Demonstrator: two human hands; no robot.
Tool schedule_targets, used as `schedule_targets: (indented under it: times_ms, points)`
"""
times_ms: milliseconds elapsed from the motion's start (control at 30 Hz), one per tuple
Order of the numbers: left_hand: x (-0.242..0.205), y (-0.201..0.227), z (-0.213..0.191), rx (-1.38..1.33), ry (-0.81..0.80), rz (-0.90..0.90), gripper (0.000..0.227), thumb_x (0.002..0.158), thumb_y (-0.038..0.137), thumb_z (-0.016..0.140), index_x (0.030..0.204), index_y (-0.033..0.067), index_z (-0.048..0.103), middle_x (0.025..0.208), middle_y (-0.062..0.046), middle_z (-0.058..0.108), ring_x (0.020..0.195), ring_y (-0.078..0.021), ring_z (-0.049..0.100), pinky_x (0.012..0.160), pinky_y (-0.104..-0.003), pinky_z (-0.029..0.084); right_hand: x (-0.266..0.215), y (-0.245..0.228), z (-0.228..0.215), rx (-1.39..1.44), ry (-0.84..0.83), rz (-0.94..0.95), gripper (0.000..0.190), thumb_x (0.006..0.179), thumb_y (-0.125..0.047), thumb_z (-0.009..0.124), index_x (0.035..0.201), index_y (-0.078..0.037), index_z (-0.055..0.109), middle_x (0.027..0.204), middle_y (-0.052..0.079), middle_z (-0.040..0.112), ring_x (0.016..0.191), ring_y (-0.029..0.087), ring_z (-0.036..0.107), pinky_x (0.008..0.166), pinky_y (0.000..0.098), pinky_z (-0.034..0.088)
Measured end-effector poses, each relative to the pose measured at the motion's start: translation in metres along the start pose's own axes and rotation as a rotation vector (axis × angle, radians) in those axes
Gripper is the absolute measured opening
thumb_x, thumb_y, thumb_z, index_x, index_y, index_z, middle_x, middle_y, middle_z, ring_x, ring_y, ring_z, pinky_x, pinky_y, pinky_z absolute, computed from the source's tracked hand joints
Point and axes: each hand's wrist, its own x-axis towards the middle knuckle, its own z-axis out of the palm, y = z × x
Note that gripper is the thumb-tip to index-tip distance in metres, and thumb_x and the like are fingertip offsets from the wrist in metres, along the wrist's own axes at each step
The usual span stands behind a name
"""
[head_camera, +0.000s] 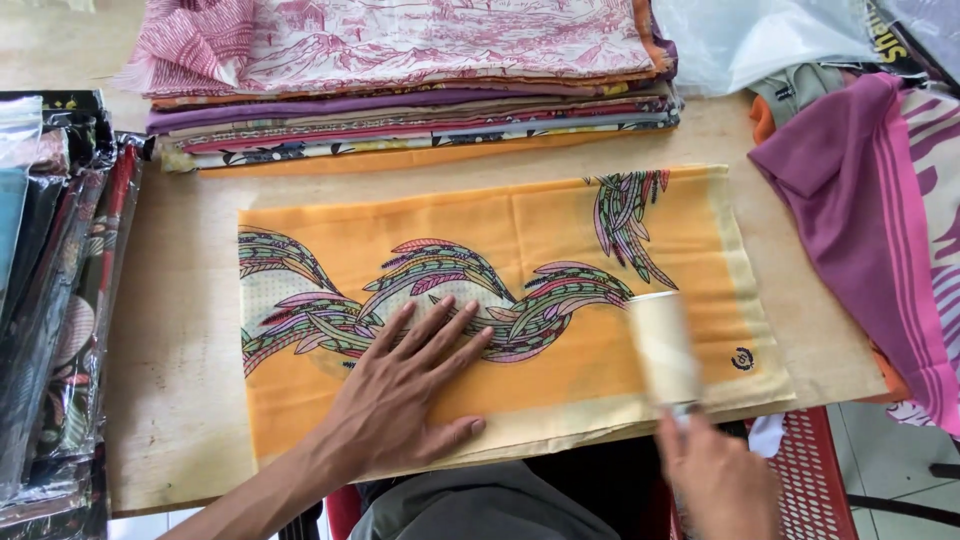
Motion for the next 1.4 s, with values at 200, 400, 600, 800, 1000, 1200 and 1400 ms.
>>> schedule_targets:
  times_ms: [200, 400, 600, 800, 1000, 1200, 1400]
  points:
    - [-0.002, 0.002, 0.001, -0.027, -0.019, 0.002, 0.083, 0.102, 0.074, 0.018, 0.166, 0.0210, 0.020, 0.172, -0.007, 0.019, 0.161, -0.0241, 0.011, 0.130, -0.045, -0.004, 0.026, 0.059, -0.038, 0.167, -0.082, 0.254, 0.069, 0.114, -0.060, 0.019, 0.122, -0.011, 0.067, 0.105, 0.026, 0.082, 0.100, 0.043, 0.080, 0.086, 0.0512, 0.064]
    - [0.001, 0.000, 0.001, -0.118, -0.039, 0.010, 0.082, 0.103, 0.072, 0.025, 0.166, 0.0188, 0.020, 0.172, -0.010, 0.019, 0.160, -0.0269, 0.011, 0.128, -0.047, -0.005, 0.016, 0.041, -0.030, 0.143, 0.121, 0.238, 0.073, 0.113, -0.064, 0.023, 0.114, -0.006, 0.068, 0.100, 0.030, 0.081, 0.097, 0.050, 0.077, 0.081, 0.0565, 0.058]
    - [0.034, -0.023, 0.020, -0.153, -0.012, -0.182, 0.073, 0.105, 0.060, 0.031, 0.163, 0.0157, 0.027, 0.171, -0.010, 0.022, 0.158, -0.0258, 0.014, 0.126, -0.053, -0.001, 0.007, -0.078, -0.049, 0.229, 0.400, -0.321, 0.049, 0.101, -0.059, 0.047, 0.091, -0.015, 0.066, 0.084, 0.014, 0.071, 0.074, 0.046, 0.069, 0.066, 0.0594, 0.051]
    - [0.071, -0.040, 0.026, -0.167, -0.002, -0.408, 0.071, 0.099, 0.035, 0.049, 0.161, 0.0027, 0.036, 0.169, -0.018, 0.032, 0.157, -0.0342, 0.025, 0.125, -0.059, 0.008, 0.013, -0.170, -0.088, 0.368, 0.287, -0.532, 0.051, 0.106, -0.048, 0.039, 0.094, -0.005, 0.062, 0.089, 0.022, 0.074, 0.083, 0.045, 0.075, 0.075, 0.0595, 0.060]
    - [0.075, -0.042, 0.019, -0.143, -0.030, -0.386, 0.085, 0.100, 0.060, 0.039, 0.164, 0.0038, 0.027, 0.171, -0.017, 0.024, 0.160, -0.0321, 0.015, 0.126, -0.057, -0.002, 0.056, -0.140, -0.097, 0.188, 0.231, -0.360, 0.058, 0.105, -0.056, 0.037, 0.099, -0.007, 0.067, 0.087, 0.018, 0.076, 0.084, 0.042, 0.077, 0.075, 0.0578, 0.061]
    - [0.075, -0.045, 0.023, -0.139, -0.070, -0.426, 0.089, 0.098, 0.065, 0.034, 0.162, 0.0031, 0.028, 0.172, -0.015, 0.021, 0.160, -0.0312, 0.012, 0.124, -0.059, -0.008, 0.123, -0.062, -0.099, 0.137, 0.234, -0.221, 0.069, 0.109, -0.056, 0.034, 0.093, -0.002, 0.074, 0.087, 0.027, 0.078, 0.094, 0.047, 0.076, 0.080, 0.0588, 0.060]
    - [0.072, -0.049, 0.035, -0.035, 0.015, -0.357, 0.093, 0.101, 0.071, 0.026, 0.164, 0.0040, 0.014, 0.173, -0.011, 0.011, 0.160, -0.0262, 0.004, 0.124, -0.060, -0.009, 0.150, -0.003, -0.122, 0.199, 0.240, -0.074, 0.073, 0.118, -0.050, 0.027, 0.107, 0.007, 0.071, 0.098, 0.036, 0.074, 0.094, 0.054, 0.071, 0.081, 0.0603, 0.051]
